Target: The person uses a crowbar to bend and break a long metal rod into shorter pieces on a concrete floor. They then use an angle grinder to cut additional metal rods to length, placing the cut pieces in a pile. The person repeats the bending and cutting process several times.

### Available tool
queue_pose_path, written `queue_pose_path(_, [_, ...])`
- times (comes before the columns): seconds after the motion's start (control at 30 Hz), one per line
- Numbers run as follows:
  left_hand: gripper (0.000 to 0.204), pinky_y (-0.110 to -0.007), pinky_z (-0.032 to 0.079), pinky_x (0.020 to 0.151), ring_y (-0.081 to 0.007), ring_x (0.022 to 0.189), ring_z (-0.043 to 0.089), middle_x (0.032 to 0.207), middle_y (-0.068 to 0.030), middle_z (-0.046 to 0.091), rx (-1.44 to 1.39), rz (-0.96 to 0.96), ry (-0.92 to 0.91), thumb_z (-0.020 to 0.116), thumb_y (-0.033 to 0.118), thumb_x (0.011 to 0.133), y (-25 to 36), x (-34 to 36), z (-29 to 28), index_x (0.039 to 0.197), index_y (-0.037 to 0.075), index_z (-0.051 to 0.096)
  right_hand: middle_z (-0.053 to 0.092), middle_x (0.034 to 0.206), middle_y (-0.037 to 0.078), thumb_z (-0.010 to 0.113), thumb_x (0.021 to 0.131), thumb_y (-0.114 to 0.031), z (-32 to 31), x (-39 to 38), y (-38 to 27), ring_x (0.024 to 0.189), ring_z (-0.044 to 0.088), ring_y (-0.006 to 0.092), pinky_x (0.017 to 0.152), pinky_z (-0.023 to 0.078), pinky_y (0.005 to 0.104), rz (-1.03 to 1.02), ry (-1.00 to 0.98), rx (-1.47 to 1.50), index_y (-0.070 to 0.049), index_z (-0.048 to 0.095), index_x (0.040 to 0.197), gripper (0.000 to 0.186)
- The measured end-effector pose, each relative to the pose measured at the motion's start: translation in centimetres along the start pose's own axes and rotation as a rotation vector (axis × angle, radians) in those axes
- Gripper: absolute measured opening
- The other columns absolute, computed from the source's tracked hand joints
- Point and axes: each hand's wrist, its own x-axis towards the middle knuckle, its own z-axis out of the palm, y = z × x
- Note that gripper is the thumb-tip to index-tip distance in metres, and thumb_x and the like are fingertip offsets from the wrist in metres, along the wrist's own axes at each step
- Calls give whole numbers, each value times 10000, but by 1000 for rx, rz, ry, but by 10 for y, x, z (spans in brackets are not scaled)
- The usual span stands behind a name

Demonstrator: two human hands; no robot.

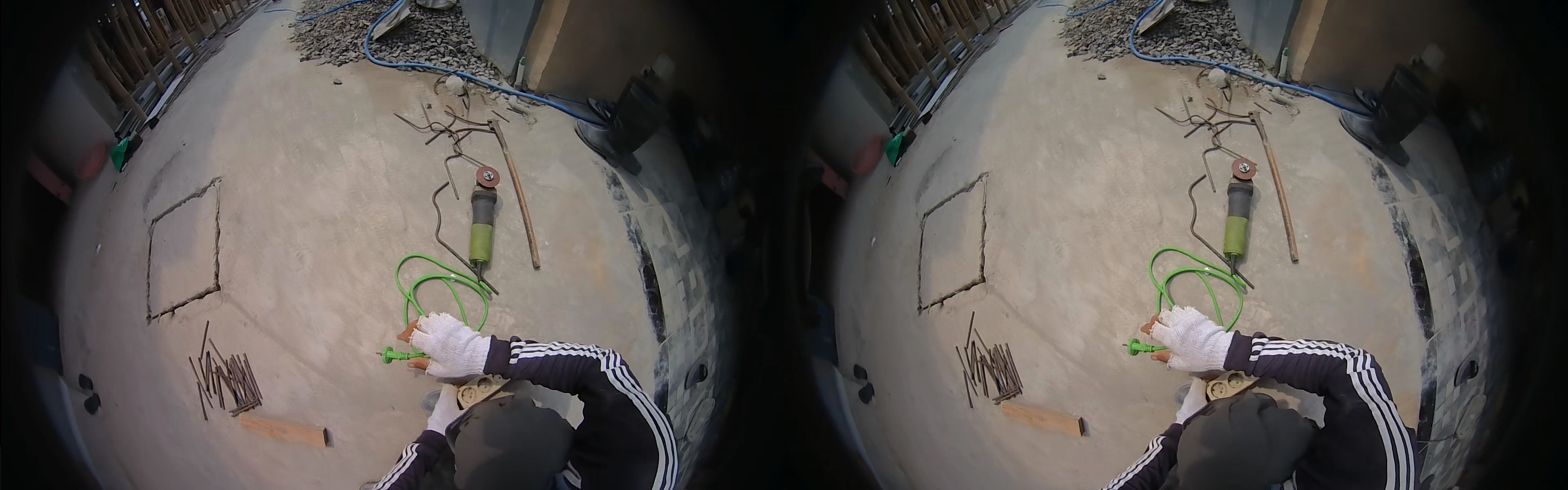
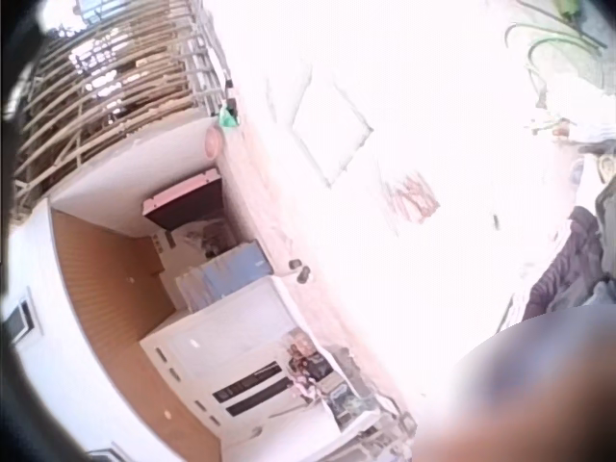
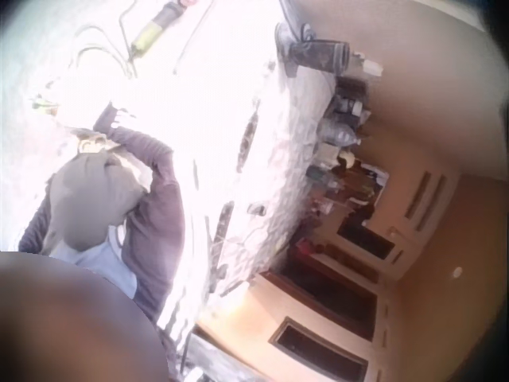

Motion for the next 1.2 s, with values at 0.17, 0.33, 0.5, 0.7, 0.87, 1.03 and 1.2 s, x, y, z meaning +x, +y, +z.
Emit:
queue_pose_path(0.17, [683, -390, 526, 1033, -259, 1231, 653, 1347, -188, 638, -437, -82, -45, 787, 310, 924, -28, 12, 4, 1447, -7, 484, 668, 1229, 242, 703, 971, -492, 16, -81, 16, 1116, 651, 430, 939, 531, 509, 265, -283, 20, -16, 650, 1331, 599])
queue_pose_path(0.33, [499, -352, 532, 1053, -215, 1222, 653, 1375, -125, 658, -581, -272, -68, 288, 362, 1180, -11, 20, -1, 1489, 27, 494, 656, 1185, 201, 717, 929, -400, 39, -146, 45, 1098, 669, 414, 920, 543, 507, 359, -540, -167, -78, 648, 1310, 503])
queue_pose_path(0.5, [519, -358, 528, 1062, -219, 1222, 653, 1372, -125, 662, -456, -171, -100, 271, 378, 1183, -3, 20, -10, 1494, 29, 496, 652, 1221, 198, 686, 920, -200, 48, -165, 68, 1125, 658, 417, 953, 540, 509, 332, -526, -139, -82, 637, 1343, 442])
queue_pose_path(0.7, [542, -365, 524, 1072, -224, 1222, 653, 1368, -125, 667, -368, -83, -96, 250, 397, 1186, -21, 32, -5, 1500, 31, 498, 641, 1248, 216, 674, 887, -158, 29, -164, 72, 1143, 653, 421, 963, 541, 514, 278, -609, -136, -100, 626, 1399, 518])
queue_pose_path(0.87, [562, -372, 520, 1081, -228, 1221, 653, 1364, -126, 671, -335, 40, -77, 232, 413, 1189, -71, 43, 10, 1504, 33, 500, 642, 1248, 212, 675, 904, -237, 18, -159, 63, 1136, 657, 415, 951, 548, 520, 325, -745, -218, -115, 628, 1408, 521])
queue_pose_path(1.03, [563, -377, 521, 1083, -232, 1219, 654, 1367, -129, 671, -442, -3, -85, 222, 411, 1193, -76, 40, 16, 1521, 43, 493, 649, 1226, 196, 695, 891, -266, 21, -165, 63, 1120, 665, 403, 930, 550, 512, 320, -723, -232, -113, 640, 1371, 506])
queue_pose_path(1.2, [785, -412, 523, 1072, -329, 1258, 659, 1374, -226, 644, -75, 96, -89, 635, 525, 1014, 13, -1, -36, 1572, 12, 429, 662, 1172, 191, 757, 832, -235, 23, -161, 61, 1117, 660, 392, 931, 547, 509, 393, -784, -354, -88, 654, 1280, 483])
